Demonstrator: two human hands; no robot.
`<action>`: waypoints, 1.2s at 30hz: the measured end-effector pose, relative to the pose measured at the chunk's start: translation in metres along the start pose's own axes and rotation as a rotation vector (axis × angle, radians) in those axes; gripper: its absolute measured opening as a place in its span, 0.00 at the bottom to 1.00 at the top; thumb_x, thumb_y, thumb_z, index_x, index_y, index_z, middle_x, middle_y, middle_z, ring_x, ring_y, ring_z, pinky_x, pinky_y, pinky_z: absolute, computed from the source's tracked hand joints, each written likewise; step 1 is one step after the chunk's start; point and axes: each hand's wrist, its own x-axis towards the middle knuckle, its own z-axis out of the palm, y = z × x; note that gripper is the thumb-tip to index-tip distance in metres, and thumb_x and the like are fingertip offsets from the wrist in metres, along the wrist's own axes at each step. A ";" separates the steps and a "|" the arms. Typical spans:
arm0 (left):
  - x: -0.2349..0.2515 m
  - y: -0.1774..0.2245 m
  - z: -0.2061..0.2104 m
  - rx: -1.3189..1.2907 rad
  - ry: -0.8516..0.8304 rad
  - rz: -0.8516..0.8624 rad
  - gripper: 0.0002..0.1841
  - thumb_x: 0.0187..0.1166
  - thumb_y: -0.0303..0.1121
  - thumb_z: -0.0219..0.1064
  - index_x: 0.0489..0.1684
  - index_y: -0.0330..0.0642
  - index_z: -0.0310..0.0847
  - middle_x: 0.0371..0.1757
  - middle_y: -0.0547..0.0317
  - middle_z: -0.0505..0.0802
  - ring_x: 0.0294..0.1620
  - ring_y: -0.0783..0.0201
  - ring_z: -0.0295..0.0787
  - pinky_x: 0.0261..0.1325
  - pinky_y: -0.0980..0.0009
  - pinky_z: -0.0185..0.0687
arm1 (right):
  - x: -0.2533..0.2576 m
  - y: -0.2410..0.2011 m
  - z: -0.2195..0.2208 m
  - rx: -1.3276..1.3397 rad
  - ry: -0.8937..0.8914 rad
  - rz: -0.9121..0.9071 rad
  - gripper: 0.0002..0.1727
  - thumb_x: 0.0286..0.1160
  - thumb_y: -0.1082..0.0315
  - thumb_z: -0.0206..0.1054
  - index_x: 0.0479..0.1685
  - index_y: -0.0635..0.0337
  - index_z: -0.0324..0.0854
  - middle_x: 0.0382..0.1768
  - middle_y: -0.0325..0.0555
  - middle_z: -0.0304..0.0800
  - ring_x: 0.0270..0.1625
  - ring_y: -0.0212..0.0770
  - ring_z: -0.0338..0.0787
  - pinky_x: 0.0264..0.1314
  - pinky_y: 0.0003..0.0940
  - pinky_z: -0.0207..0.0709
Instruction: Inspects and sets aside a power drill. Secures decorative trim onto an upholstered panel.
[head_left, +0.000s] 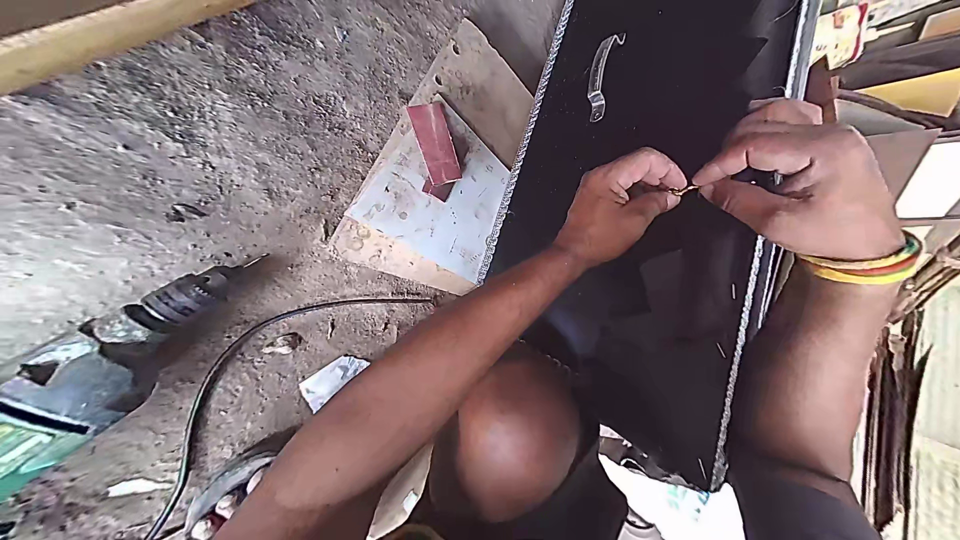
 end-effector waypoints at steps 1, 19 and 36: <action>0.000 0.000 0.000 0.004 0.001 -0.003 0.05 0.73 0.17 0.71 0.42 0.28 0.89 0.44 0.49 0.95 0.49 0.63 0.93 0.58 0.65 0.90 | 0.000 0.000 0.000 0.004 0.000 0.003 0.08 0.70 0.66 0.67 0.32 0.55 0.93 0.37 0.42 0.93 0.59 0.41 0.86 0.83 0.47 0.59; 0.006 -0.005 -0.006 -0.097 -0.012 0.026 0.06 0.68 0.15 0.74 0.40 0.26 0.90 0.43 0.47 0.97 0.49 0.63 0.95 0.60 0.66 0.90 | 0.000 0.003 0.000 0.035 0.000 -0.005 0.08 0.69 0.66 0.68 0.31 0.55 0.92 0.38 0.42 0.93 0.60 0.41 0.86 0.85 0.49 0.59; 0.004 -0.005 -0.003 -0.072 0.010 0.037 0.07 0.67 0.14 0.76 0.39 0.27 0.90 0.43 0.47 0.97 0.48 0.62 0.95 0.60 0.65 0.91 | 0.001 0.007 0.003 0.075 0.067 -0.015 0.15 0.83 0.59 0.65 0.53 0.59 0.92 0.54 0.46 0.95 0.68 0.42 0.87 0.86 0.49 0.63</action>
